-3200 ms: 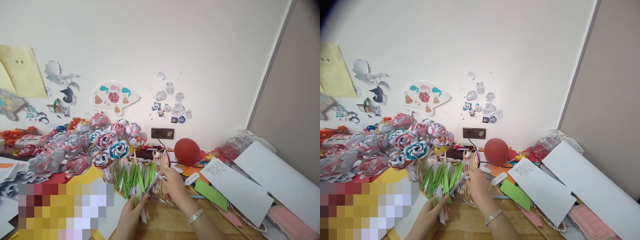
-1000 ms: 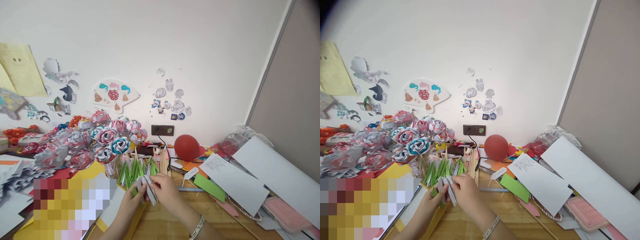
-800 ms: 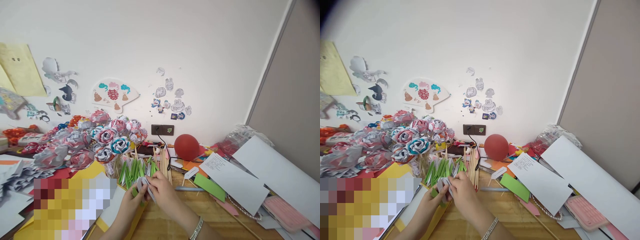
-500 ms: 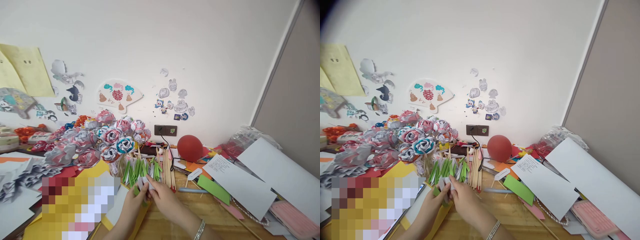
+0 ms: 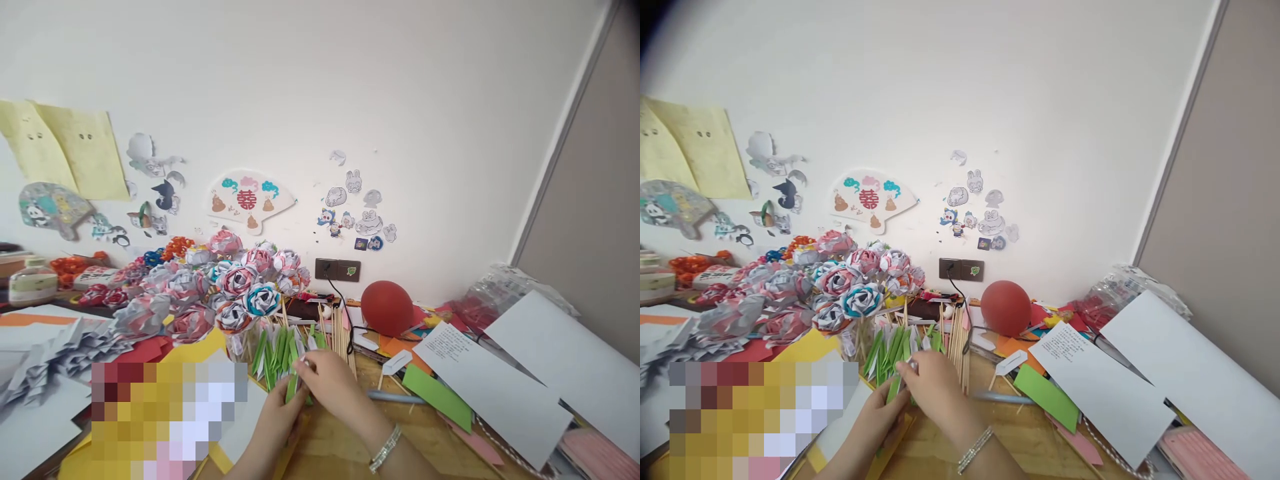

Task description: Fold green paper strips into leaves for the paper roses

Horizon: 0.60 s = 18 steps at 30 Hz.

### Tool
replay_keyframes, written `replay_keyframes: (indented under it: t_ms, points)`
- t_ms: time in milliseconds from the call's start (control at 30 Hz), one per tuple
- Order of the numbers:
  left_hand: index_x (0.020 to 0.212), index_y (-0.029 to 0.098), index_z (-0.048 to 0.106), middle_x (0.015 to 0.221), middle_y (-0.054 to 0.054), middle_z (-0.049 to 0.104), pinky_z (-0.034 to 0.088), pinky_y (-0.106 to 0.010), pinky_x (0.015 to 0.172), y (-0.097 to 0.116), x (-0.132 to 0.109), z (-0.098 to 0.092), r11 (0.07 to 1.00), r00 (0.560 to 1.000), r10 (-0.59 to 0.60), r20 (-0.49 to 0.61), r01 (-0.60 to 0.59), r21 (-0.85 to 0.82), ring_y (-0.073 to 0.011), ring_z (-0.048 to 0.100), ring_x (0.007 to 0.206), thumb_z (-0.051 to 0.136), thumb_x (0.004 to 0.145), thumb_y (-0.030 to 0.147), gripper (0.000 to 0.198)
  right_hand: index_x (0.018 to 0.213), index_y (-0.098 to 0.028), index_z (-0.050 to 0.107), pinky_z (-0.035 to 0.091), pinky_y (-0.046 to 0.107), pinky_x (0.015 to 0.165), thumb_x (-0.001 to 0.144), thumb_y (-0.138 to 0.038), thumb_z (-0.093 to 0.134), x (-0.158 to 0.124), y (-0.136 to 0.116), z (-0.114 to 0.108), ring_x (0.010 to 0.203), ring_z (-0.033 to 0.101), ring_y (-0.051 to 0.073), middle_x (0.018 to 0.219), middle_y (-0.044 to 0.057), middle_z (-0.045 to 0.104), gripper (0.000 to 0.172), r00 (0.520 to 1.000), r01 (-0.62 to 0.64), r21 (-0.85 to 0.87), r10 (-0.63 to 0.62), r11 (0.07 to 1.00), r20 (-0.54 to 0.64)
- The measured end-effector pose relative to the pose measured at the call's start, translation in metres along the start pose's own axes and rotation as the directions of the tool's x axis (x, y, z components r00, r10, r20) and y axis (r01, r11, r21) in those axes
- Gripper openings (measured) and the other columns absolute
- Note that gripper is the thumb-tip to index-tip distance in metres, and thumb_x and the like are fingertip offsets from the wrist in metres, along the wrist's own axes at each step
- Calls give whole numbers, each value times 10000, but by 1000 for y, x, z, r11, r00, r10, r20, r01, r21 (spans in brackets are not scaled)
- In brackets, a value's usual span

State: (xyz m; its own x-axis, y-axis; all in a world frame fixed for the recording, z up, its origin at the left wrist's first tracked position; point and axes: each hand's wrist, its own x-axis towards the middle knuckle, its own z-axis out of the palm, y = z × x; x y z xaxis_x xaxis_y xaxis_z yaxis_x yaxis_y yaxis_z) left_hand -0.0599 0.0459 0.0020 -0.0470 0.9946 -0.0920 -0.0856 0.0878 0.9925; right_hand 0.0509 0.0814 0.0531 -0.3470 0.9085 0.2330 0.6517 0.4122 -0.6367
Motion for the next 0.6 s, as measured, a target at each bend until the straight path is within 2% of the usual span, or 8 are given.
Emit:
replay_keyframes:
  t_ms: [33, 100, 233, 333, 433, 500, 600]
  points:
    - [603, 221, 438, 314, 124, 381, 145, -178, 287, -2, 0, 1, 1000, 1000, 3, 5, -3, 17, -47, 269, 228, 676, 584, 592, 441, 690, -177, 619, 378, 254, 587, 848, -378, 497, -4, 0, 1, 651, 540, 173, 669, 22, 585, 283, 1000, -1, 48, 0, 999, 30]
    - [614, 219, 447, 287, 123, 378, 129, -176, 282, -6, -1, 3, 999, 1000, 5, 25, -6, 40, -52, 278, 218, 688, 578, 573, 430, 594, -178, 537, 316, 220, 512, 792, -356, 575, -10, 4, 1, 555, 460, 125, 565, -34, 489, 269, 997, -22, 169, 9, 985, 79]
    - [696, 213, 450, 313, 98, 460, 180, -178, 263, -11, -4, 11, 1000, 995, -4, 100, 1, 24, -77, 356, 203, 627, 586, 664, 497, 589, -174, 471, 307, 192, 481, 760, -262, 593, -12, 10, -1, 527, 432, 98, 550, -60, 437, 227, 990, -69, 301, 27, 951, 140]
    - [801, 217, 437, 350, 100, 487, 238, -184, 256, -11, -4, 14, 999, 990, -33, 139, 36, -19, -107, 420, 217, 588, 564, 735, 590, 623, -168, 485, 325, 187, 484, 794, -253, 546, -1, 12, -4, 525, 439, 95, 563, -57, 448, 200, 992, -85, 295, 53, 952, 117]
    - [844, 223, 419, 375, 101, 491, 285, -182, 267, -11, -4, 16, 993, 984, -95, 152, 104, -51, -117, 457, 249, 532, 564, 788, 641, 685, -154, 529, 325, 199, 507, 837, -288, 496, 22, 13, -9, 554, 449, 104, 609, -38, 490, 206, 996, -91, 239, 88, 967, 24]
    - [870, 220, 427, 426, 83, 531, 313, -185, 279, -12, -8, 17, 983, 969, -149, 198, 166, -73, -117, 478, 269, 504, 568, 809, 667, 727, -140, 565, 329, 216, 526, 874, -320, 439, 40, 14, -14, 577, 471, 121, 636, -14, 529, 265, 994, -93, 181, 101, 979, -32]
    - [942, 215, 454, 542, 45, 601, 325, -184, 302, -14, -15, 20, 964, 936, -193, 296, 237, -121, -116, 518, 308, 505, 595, 802, 684, 693, -120, 624, 362, 248, 557, 877, -366, 440, 56, 17, -23, 581, 527, 158, 614, 28, 585, 358, 998, -69, 88, 69, 994, -3]
